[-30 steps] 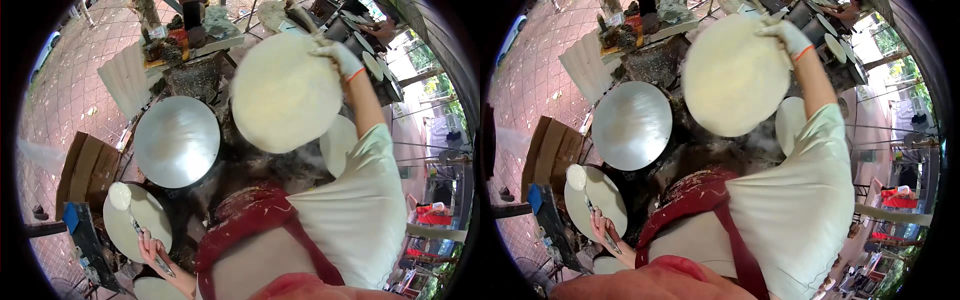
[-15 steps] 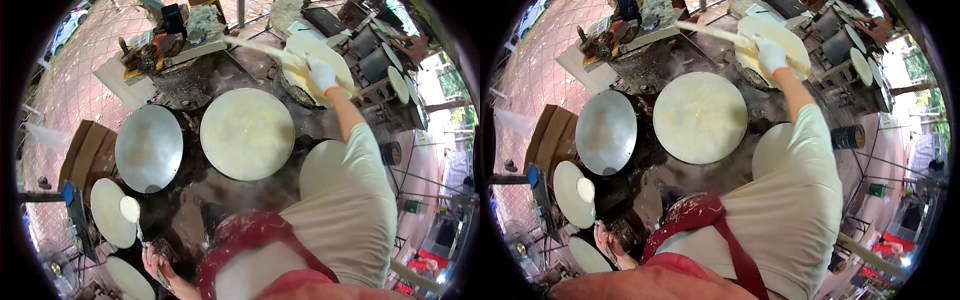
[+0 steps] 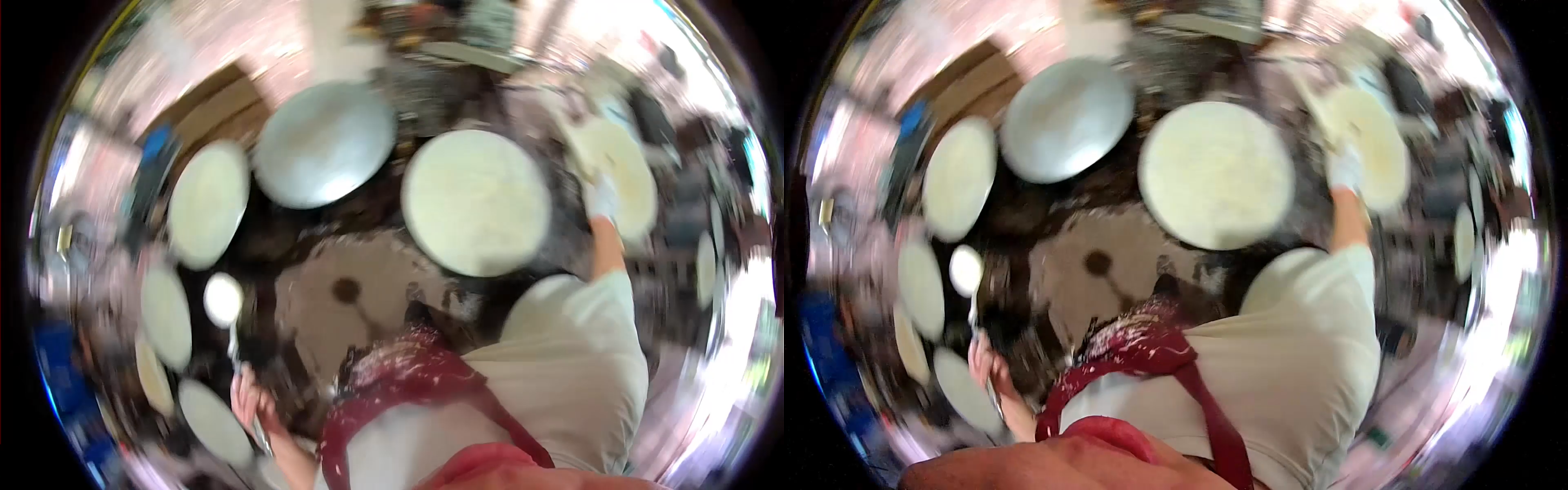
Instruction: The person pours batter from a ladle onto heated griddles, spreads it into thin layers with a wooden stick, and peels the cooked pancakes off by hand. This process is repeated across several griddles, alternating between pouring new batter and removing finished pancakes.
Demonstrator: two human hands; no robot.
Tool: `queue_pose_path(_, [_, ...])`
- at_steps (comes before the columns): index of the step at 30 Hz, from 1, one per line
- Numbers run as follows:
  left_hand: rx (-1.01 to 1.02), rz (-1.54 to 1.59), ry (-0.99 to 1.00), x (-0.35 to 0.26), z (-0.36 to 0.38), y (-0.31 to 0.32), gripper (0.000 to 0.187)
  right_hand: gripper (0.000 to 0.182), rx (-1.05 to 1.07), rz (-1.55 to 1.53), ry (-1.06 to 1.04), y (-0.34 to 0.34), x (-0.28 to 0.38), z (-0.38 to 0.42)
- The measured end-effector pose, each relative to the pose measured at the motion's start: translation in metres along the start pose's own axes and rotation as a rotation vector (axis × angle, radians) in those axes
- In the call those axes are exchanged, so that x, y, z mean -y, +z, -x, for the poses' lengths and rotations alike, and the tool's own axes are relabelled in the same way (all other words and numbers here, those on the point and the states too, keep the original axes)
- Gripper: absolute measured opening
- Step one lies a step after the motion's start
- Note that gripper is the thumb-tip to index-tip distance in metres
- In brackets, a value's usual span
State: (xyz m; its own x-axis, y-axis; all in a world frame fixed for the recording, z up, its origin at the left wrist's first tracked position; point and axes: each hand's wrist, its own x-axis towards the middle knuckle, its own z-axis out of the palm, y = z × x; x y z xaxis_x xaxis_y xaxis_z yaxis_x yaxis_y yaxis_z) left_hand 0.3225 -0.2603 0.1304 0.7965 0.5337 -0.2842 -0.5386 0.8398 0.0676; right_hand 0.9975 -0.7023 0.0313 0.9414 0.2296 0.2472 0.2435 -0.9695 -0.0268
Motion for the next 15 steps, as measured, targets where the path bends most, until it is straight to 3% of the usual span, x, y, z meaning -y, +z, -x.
queue_pose_path(1, [-0.069,0.131,0.106,0.014,0.011,0.012,0.022,0.035,-0.031,-0.135,-0.002,-0.022,0.034,0.026])
queue_pose_path(3, [-0.074,0.167,0.247,0.009,0.049,-0.001,0.02,0.047,-0.072,-0.385,-0.074,0.023,0.038,0.055])
queue_pose_path(4, [-0.035,0.14,0.285,-0.004,0.047,-0.012,0.019,0.052,-0.149,-0.162,-0.083,0.02,0.088,0.069])
queue_pose_path(6, [-0.017,0.175,0.365,-0.02,0.095,-0.042,0.023,0.051,-0.003,-0.819,-0.046,0.055,0.138,0.124])
queue_pose_path(7, [-0.119,0.136,0.467,-0.025,0.123,-0.055,0.022,0.049,0.025,-0.98,-0.202,0.062,0.184,0.165])
queue_pose_path(8, [-0.123,0.13,0.529,-0.033,0.153,-0.081,0.021,0.048,0.218,-1.235,-0.144,0.086,0.216,0.202])
queue_pose_path(9, [-0.096,0.141,0.557,-0.043,0.183,-0.104,0.018,0.048,0.313,-1.006,-0.249,0.067,0.271,0.255])
queue_pose_path(10, [-0.066,0.149,0.573,-0.053,0.215,-0.124,0.016,0.049,0.42,-1.077,-0.291,0.063,0.315,0.307])
queue_pose_path(11, [-0.17,0.12,0.668,-0.051,0.245,-0.132,0.016,0.051,0.458,-1.238,-0.433,0.044,0.352,0.355])
queue_pose_path(12, [-0.264,0.103,0.75,-0.064,0.285,-0.154,0.016,0.052,0.634,-1.204,-0.396,0.016,0.388,0.417])
queue_pose_path(13, [-0.376,0.042,0.812,-0.073,0.319,-0.176,0.015,0.053,0.653,-1.16,-0.551,0.014,0.411,0.46])
queue_pose_path(14, [-0.392,-0.118,0.814,-0.084,0.355,-0.21,0.014,0.052,0.802,-1.033,-0.587,-0.003,0.431,0.503])
queue_pose_path(15, [-0.695,-0.256,0.839,-0.092,0.378,-0.221,0.017,0.051,0.852,-1.007,-0.689,-0.013,0.447,0.539])
